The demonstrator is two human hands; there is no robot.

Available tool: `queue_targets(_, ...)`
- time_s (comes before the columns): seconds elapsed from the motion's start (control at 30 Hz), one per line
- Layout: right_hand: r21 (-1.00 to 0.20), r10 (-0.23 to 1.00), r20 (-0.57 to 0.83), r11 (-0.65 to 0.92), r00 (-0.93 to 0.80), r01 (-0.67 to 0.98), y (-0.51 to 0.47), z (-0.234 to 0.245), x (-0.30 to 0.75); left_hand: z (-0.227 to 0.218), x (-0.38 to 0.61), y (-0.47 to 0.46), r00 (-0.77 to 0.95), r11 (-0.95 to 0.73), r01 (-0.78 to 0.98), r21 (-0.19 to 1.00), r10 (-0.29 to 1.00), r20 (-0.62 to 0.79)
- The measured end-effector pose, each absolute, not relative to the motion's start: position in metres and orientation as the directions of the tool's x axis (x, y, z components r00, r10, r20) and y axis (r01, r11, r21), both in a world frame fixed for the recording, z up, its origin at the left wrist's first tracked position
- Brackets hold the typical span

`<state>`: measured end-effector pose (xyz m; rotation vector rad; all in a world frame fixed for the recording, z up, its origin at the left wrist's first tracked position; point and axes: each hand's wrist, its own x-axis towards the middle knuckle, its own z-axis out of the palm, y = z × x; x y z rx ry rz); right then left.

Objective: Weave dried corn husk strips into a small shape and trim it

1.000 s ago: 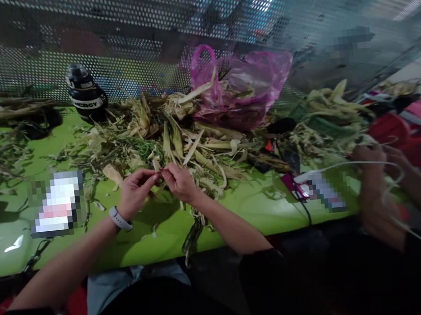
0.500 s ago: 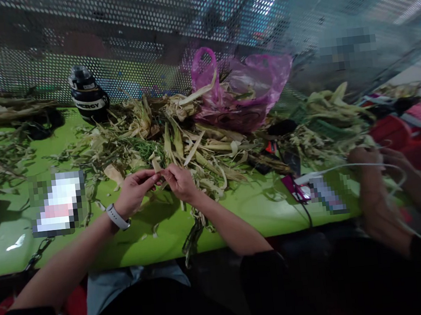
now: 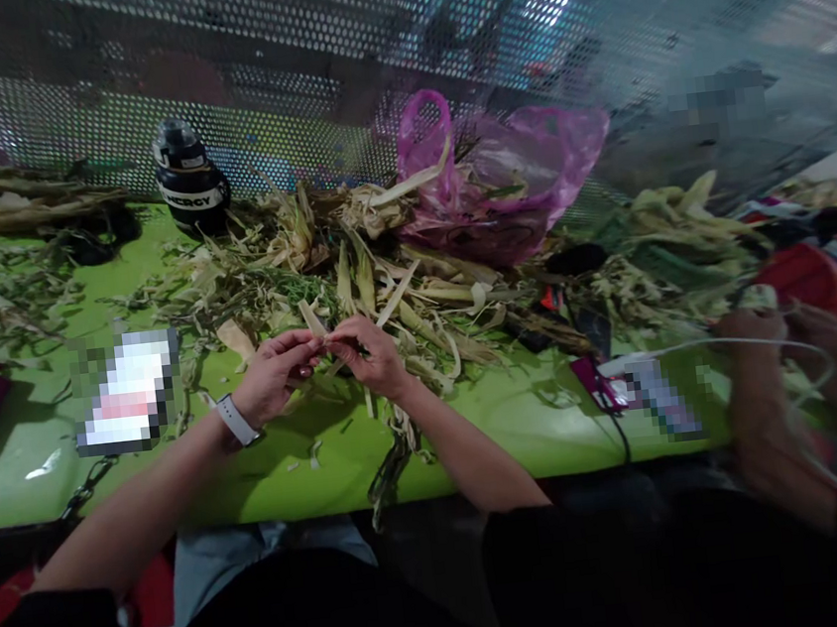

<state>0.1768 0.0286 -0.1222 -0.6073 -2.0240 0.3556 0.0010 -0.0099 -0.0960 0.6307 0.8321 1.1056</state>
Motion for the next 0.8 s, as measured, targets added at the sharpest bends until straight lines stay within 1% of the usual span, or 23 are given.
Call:
queue_targets(0.07, -0.48, 0.559, 0.718, 0.829, -0.414, 0.286, 0.028, -0.122, 0.177, -0.097, 0.001, -0.01, 0.216, 0.342, -0.509, 0.79, 0.939, -0.267)
queue_targets(0.23, -0.437, 0.529, 0.759, 0.846, -0.38, 0.305, 0.027, -0.125, 0.176, -0.1, -0.003, -0.008, 0.268, 0.356, -0.508, 0.784, 0.931, -0.248)
queue_targets(0.33, -0.421, 0.529, 0.761, 0.843, -0.376, 0.335, 0.027, -0.126, 0.176, -0.103, -0.004, -0.008, 0.29, 0.364, -0.501, 0.785, 0.925, -0.245)
queue_targets(0.4, -0.411, 0.532, 0.759, 0.838, -0.375, 0.358, 0.026, -0.127, 0.175, -0.104, -0.003, -0.008, 0.274, 0.35, -0.482, 0.803, 0.931, -0.241)
queue_targets(0.5, -0.417, 0.547, 0.759, 0.825, -0.354, 0.382, 0.024, -0.127, 0.172, -0.105, 0.002, -0.011, 0.216, 0.273, -0.43, 0.86, 0.957, -0.196)
queue_targets(0.57, -0.443, 0.574, 0.748, 0.805, -0.332, 0.393, 0.022, -0.126, 0.17, -0.104, 0.005, -0.014, 0.167, 0.193, -0.373, 0.907, 0.976, -0.139)
queue_targets(0.67, -0.519, 0.632, 0.713, 0.768, -0.306, 0.377, 0.018, -0.123, 0.168, -0.102, 0.008, -0.018, 0.104, 0.058, -0.252, 0.966, 0.994, -0.033)
queue_targets(0.73, -0.584, 0.676, 0.674, 0.734, -0.297, 0.347, 0.016, -0.12, 0.168, -0.102, 0.008, -0.02, 0.099, -0.017, -0.185, 0.983, 0.994, 0.035)
queue_targets(0.8, -0.649, 0.725, 0.623, 0.689, -0.293, 0.324, 0.015, -0.119, 0.169, -0.104, 0.007, -0.02, 0.124, -0.064, -0.153, 0.986, 0.989, 0.084)
